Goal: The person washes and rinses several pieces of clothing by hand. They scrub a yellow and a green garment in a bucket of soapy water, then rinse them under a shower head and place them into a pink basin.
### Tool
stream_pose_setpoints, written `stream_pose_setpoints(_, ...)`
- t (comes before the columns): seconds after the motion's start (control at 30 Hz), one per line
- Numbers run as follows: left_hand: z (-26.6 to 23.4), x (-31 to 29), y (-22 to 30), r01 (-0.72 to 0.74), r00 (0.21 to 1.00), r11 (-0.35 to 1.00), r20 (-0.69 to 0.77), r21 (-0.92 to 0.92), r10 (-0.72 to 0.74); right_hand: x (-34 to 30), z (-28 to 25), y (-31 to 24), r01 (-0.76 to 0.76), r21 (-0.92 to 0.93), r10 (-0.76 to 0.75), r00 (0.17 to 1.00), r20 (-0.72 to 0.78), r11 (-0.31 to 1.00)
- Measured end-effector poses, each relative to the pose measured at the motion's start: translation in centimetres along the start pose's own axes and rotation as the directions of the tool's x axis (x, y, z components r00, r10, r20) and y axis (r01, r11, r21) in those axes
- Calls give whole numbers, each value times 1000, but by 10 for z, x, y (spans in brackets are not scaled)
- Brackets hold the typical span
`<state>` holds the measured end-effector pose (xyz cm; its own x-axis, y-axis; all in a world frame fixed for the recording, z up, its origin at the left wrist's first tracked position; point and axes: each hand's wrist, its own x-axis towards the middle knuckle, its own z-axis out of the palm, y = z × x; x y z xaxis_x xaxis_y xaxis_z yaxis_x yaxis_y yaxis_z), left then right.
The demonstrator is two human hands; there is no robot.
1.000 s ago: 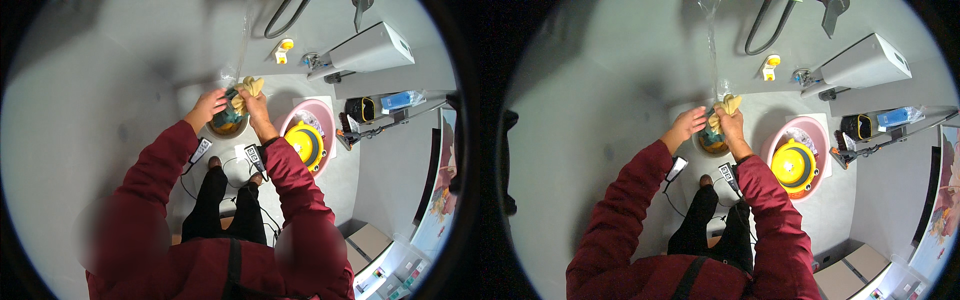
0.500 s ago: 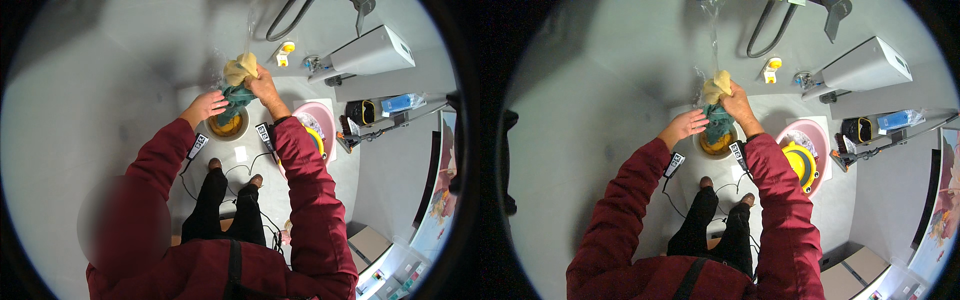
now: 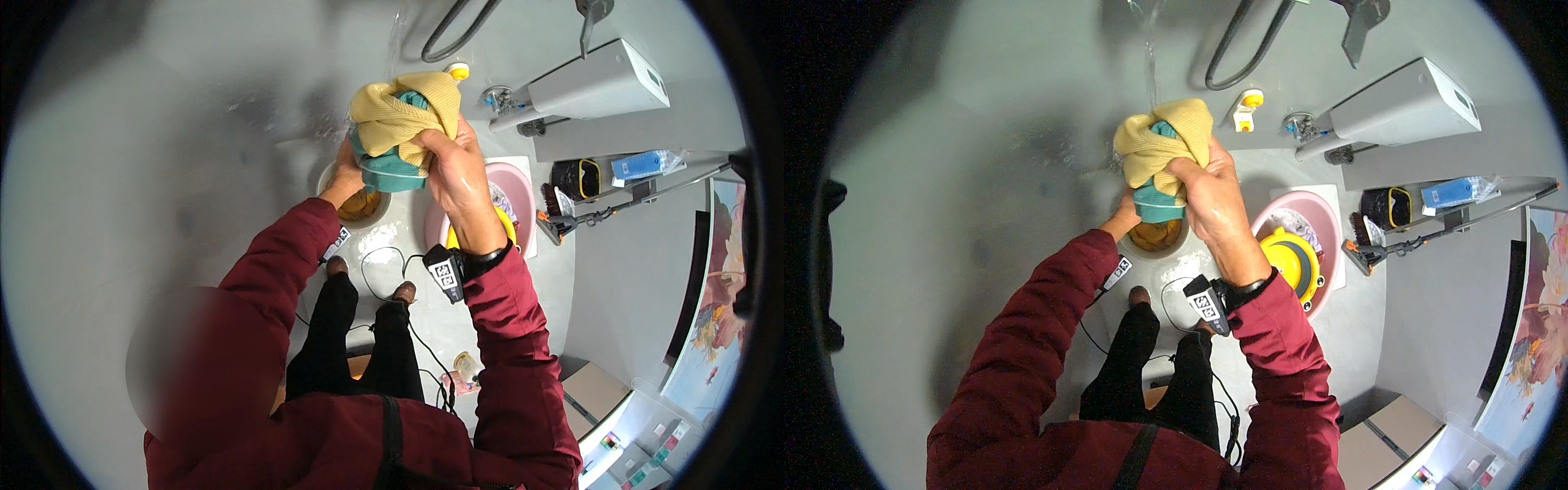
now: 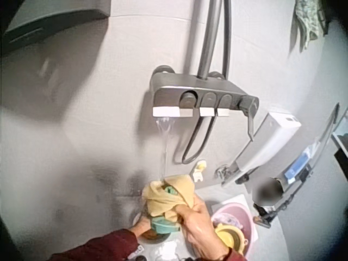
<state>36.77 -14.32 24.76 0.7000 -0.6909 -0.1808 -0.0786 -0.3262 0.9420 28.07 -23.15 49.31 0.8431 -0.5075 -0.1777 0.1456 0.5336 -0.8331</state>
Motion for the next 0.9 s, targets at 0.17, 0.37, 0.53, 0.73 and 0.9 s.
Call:
stream_pose_setpoints(0.17,3,-1,21,229,929,837,-146,-497,-341,-21,-36,-13,63,-24,-65,992,-111,998)
stream_pose_setpoints(0.37,-40,-5,43,135,934,954,-287,-269,-213,-13,-175,52,-174,-31,121,791,-600,984)
stream_pose_setpoints(0.53,-14,-20,80,-36,956,991,-284,131,73,-44,-174,142,-662,-8,587,671,-452,750)
stream_pose_setpoints(0.73,9,-73,87,-385,921,796,143,467,362,-29,-116,151,-421,741,569,820,63,524)
stream_pose_setpoints(0.9,-31,-95,84,-541,795,794,478,279,374,-38,-108,180,-337,722,547,834,-68,605)
